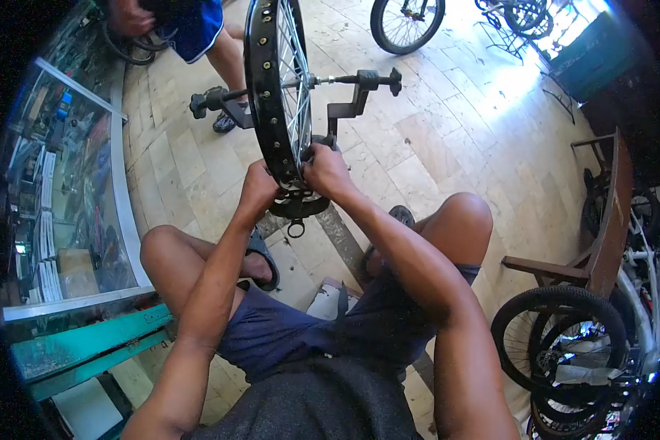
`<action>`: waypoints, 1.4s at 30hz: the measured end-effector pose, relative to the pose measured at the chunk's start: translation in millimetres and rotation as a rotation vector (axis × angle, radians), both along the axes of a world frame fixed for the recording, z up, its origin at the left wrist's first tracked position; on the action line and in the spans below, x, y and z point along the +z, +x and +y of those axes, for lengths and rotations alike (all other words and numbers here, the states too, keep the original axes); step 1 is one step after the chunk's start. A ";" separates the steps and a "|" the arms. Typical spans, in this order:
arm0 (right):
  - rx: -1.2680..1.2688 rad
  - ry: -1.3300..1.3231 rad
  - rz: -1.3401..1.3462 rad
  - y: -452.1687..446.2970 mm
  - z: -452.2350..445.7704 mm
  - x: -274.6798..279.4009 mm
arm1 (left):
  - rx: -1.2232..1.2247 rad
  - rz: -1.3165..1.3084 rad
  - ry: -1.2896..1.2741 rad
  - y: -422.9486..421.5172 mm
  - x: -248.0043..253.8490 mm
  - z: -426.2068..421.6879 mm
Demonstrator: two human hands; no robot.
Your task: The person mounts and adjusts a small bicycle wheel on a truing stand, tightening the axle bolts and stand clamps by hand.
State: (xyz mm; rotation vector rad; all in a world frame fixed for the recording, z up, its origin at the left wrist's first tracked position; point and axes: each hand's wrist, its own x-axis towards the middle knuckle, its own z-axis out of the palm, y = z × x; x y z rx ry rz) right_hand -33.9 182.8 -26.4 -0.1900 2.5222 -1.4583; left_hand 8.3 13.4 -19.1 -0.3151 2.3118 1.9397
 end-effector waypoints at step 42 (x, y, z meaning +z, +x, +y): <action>0.139 0.027 -0.125 -3.8 9.9 27.9 | -0.067 -0.132 -0.010 -6.5 14.2 -0.2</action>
